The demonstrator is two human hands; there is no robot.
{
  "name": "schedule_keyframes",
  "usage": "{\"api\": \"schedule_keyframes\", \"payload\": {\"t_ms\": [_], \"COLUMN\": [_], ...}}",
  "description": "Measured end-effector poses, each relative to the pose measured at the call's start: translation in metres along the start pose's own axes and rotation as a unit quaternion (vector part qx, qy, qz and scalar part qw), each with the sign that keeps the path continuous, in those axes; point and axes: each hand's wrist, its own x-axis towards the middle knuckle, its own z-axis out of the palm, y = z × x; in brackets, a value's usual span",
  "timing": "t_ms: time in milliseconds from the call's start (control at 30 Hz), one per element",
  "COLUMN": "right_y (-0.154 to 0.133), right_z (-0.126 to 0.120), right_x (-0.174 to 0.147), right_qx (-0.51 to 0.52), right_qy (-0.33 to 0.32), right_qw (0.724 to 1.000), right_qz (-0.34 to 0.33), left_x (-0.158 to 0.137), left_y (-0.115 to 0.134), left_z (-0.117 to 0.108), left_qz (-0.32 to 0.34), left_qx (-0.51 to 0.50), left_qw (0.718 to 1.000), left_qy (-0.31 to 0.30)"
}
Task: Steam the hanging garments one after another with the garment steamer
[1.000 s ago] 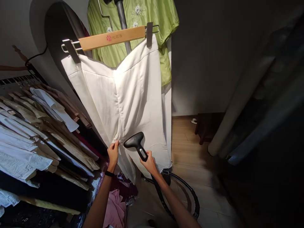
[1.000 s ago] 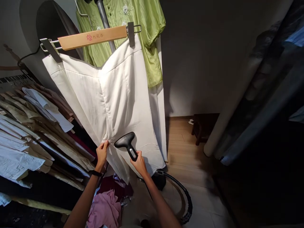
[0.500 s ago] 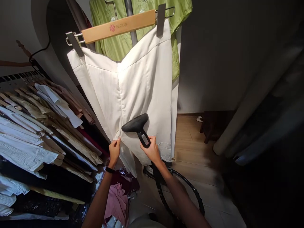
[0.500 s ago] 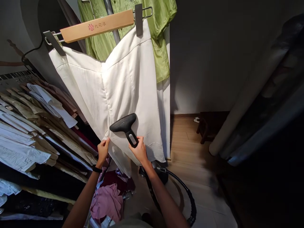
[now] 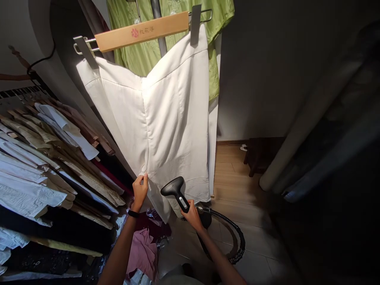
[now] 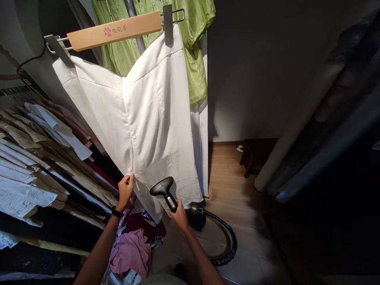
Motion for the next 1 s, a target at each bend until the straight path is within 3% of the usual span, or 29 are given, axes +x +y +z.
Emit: {"api": "schedule_keyframes", "payload": {"t_ms": [133,233,400,500,633,833,1000], "right_y": [-0.014,-0.059,-0.153,-0.172,-0.134,-0.045,-0.026], "right_z": [-0.012,-0.034,-0.079,-0.091,-0.076,-0.046,-0.054], "right_x": [0.000,0.015,0.058,0.083,0.093,0.060,0.040], "right_qx": [-0.005,-0.003,0.001,0.011,0.015,0.010,0.009], "right_qy": [0.034,0.074,0.153,0.172,0.156,0.130,0.130], "right_qw": [0.999,0.997,0.985,0.980,0.986,0.991,0.991], "right_qz": [0.003,-0.027,-0.080,-0.097,-0.064,0.013,0.011], "left_x": [0.000,-0.002,-0.009,-0.011,-0.012,-0.010,-0.010], "left_y": [-0.005,-0.006,-0.003,-0.002,-0.006,-0.009,-0.013], "left_z": [0.002,0.004,0.011,0.017,0.023,0.028,0.030], "left_qz": [0.039,0.041,-0.014,-0.033,-0.048,-0.081,-0.095], "left_qx": [0.042,0.053,0.013,-0.025,-0.089,-0.170,-0.177], "left_qw": [0.998,0.998,1.000,0.999,0.995,0.982,0.980], "left_qy": [-0.003,-0.004,-0.012,-0.013,-0.012,-0.022,-0.012]}}
